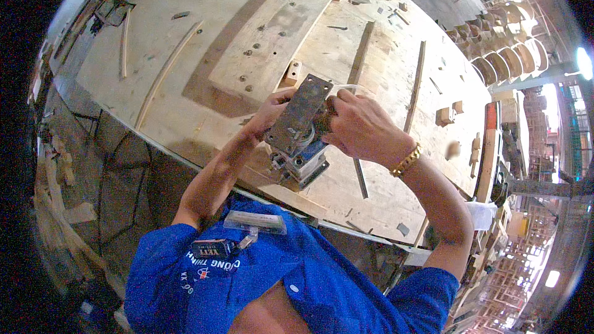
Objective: The person assembles a handheld power tool on a workbench. They attach a metal base plate to the tool body using an Allen key to tighten screws, then insert a small blade into the base plate and secure it.
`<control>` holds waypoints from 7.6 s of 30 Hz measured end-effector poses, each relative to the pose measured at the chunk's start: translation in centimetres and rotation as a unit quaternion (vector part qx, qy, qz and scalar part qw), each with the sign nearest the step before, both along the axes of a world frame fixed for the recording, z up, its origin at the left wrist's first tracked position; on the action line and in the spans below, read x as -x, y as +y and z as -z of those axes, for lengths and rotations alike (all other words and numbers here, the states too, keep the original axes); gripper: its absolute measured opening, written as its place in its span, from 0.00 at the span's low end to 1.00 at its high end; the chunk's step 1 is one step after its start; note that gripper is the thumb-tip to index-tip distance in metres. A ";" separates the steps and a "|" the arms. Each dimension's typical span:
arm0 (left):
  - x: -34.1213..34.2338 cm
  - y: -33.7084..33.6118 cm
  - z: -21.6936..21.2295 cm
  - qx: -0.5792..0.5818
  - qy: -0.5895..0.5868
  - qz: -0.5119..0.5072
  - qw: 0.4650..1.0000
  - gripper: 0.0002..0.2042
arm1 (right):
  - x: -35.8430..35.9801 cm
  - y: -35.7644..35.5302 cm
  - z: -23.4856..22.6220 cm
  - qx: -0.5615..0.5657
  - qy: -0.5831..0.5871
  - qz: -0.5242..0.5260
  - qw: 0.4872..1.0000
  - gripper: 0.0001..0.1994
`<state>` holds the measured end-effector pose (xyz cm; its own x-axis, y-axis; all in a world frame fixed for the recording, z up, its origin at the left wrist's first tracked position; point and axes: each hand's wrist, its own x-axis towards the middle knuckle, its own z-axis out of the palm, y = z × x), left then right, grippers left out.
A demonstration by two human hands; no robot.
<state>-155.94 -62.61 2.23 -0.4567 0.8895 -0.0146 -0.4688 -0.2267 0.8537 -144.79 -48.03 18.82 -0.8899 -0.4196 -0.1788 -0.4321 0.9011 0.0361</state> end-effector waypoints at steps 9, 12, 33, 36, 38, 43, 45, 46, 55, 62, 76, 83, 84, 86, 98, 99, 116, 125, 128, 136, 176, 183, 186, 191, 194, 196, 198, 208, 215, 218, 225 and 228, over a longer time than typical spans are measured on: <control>-0.2 0.2 -0.2 0.007 -0.025 0.002 1.000 0.18 | -0.2 -1.1 -0.9 -0.035 -0.009 0.005 0.999 0.07; -0.1 0.5 0.3 -0.009 -0.031 0.006 0.999 0.18 | -0.3 -0.7 -0.5 -0.033 0.014 -0.035 0.999 0.05; -0.2 0.6 1.4 -0.024 -0.001 -0.010 1.000 0.16 | -0.7 -1.7 -0.3 -0.157 -0.063 0.024 0.985 0.10; 0.0 1.0 2.4 -0.024 -0.041 -0.019 0.999 0.16 | -0.3 -1.2 -0.5 -0.122 -0.013 -0.042 0.992 0.07; -0.1 1.3 2.2 -0.038 -0.079 0.002 0.996 0.16 | -0.2 -0.5 0.7 -0.094 0.001 -0.016 0.995 0.06; -0.6 0.0 -0.2 -0.062 -0.077 0.013 0.995 0.14 | -0.3 -1.0 -1.8 -0.124 0.007 -0.026 0.992 0.05; -0.6 0.0 -0.4 -0.060 -0.089 0.019 0.994 0.14 | -0.2 -1.0 -1.2 -0.111 -0.004 -0.037 0.993 0.06; -0.4 0.1 -0.5 -0.059 -0.095 0.022 0.993 0.14 | -0.2 -0.9 -1.0 -0.104 -0.009 -0.043 0.994 0.06; -0.5 -0.2 0.1 -0.067 -0.102 0.016 0.992 0.16 | -0.2 -1.3 -1.1 -0.129 0.015 -0.037 0.991 0.06; -0.2 0.4 1.5 -0.047 -0.068 0.004 0.997 0.15 | -0.8 -1.0 -0.5 -0.140 0.039 -0.041 0.989 0.06; 1.3 -0.2 3.9 0.012 -0.068 -0.056 0.996 0.16 | -0.4 -1.0 -0.1 -0.063 0.034 0.004 0.997 0.06; 1.7 -0.8 4.3 0.034 -0.067 -0.057 0.996 0.16 | -0.3 -0.9 -0.1 -0.071 0.026 -0.001 0.997 0.06; 1.6 -0.9 4.4 0.038 -0.067 -0.055 0.996 0.16 | -0.5 -0.8 0.0 -0.070 0.031 -0.008 0.997 0.07; 1.4 -1.0 4.5 0.044 -0.069 -0.053 0.995 0.16 | -0.8 -0.5 0.0 -0.071 0.042 -0.027 0.996 0.07; 1.0 0.4 3.8 0.032 -0.092 -0.034 0.995 0.15 | -0.3 0.2 0.1 -0.064 0.032 -0.028 0.997 0.06; 0.8 0.5 3.9 0.029 -0.098 -0.031 0.994 0.15 | -0.2 0.2 0.0 -0.072 0.020 -0.029 0.997 0.06; 0.0 0.6 3.2 0.020 -0.134 -0.040 0.990 0.14 | 0.9 0.2 0.1 -0.089 -0.040 -0.062 0.993 0.05; 0.2 0.6 4.1 0.027 -0.037 -0.053 0.998 0.16 | -3.3 4.5 3.7 0.299 -0.029 0.231 0.926 0.24; 0.3 0.6 3.8 0.024 -0.057 -0.062 0.996 0.16 | -4.3 2.4 4.2 0.462 -0.103 0.332 0.816 0.16; 0.4 0.0 3.6 0.035 -0.062 -0.067 0.995 0.16 | -5.2 1.5 7.4 0.449 0.059 0.297 0.841 0.10; 0.1 0.8 4.2 0.001 -0.083 -0.058 0.995 0.18 | -5.2 0.5 7.7 0.442 0.089 0.348 0.822 0.08; 0.0 0.7 4.1 -0.005 -0.083 -0.054 0.995 0.18 | -5.1 0.6 8.5 0.446 0.105 0.344 0.820 0.08; -0.1 0.8 4.1 -0.007 -0.083 -0.053 0.995 0.18 | -5.2 0.5 8.3 0.459 0.121 0.340 0.812 0.08; 0.0 0.5 4.1 -0.009 -0.083 -0.054 0.995 0.18 | -5.1 0.5 8.3 0.433 0.142 0.329 0.827 0.08; 0.0 0.6 4.0 -0.011 -0.082 -0.051 0.995 0.19 | -5.2 0.5 8.4 0.447 0.134 0.334 0.819 0.08; 0.0 0.6 4.0 -0.012 -0.082 -0.048 0.995 0.19 | -5.2 0.5 8.3 0.466 0.110 0.351 0.805 0.07; -0.1 0.5 4.1 -0.011 -0.083 -0.048 0.995 0.19 | -5.2 0.4 7.7 0.483 0.069 0.377 0.787 0.06; -0.7 0.6 4.2 -0.031 -0.089 -0.031 0.995 0.19 | -4.3 1.4 3.8 0.285 0.124 0.146 0.939 0.11; -0.5 1.1 3.8 -0.076 -0.079 -0.001 0.994 0.19 | -2.9 1.1 4.3 0.268 0.104 0.122 0.950 0.08; -0.6 0.7 3.6 -0.079 -0.079 -0.008 0.994 0.20 | -3.2 0.5 4.7 0.213 0.127 0.141 0.958 0.13; 2.8 -3.4 1.4 0.039 0.080 -0.189 0.978 0.15 | -5.5 0.3 5.2 0.374 0.159 0.261 0.876 0.26; 5.8 -8.3 1.6 0.258 0.206 -0.202 0.922 0.14 | -7.1 1.1 5.8 0.512 0.218 0.322 0.766 0.25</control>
<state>-161.77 -70.86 0.64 -0.8099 0.5697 -0.1394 -0.0472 0.1736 0.9837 -137.73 -46.90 12.99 -0.8526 0.4108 0.3231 -0.0336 0.5739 -0.8183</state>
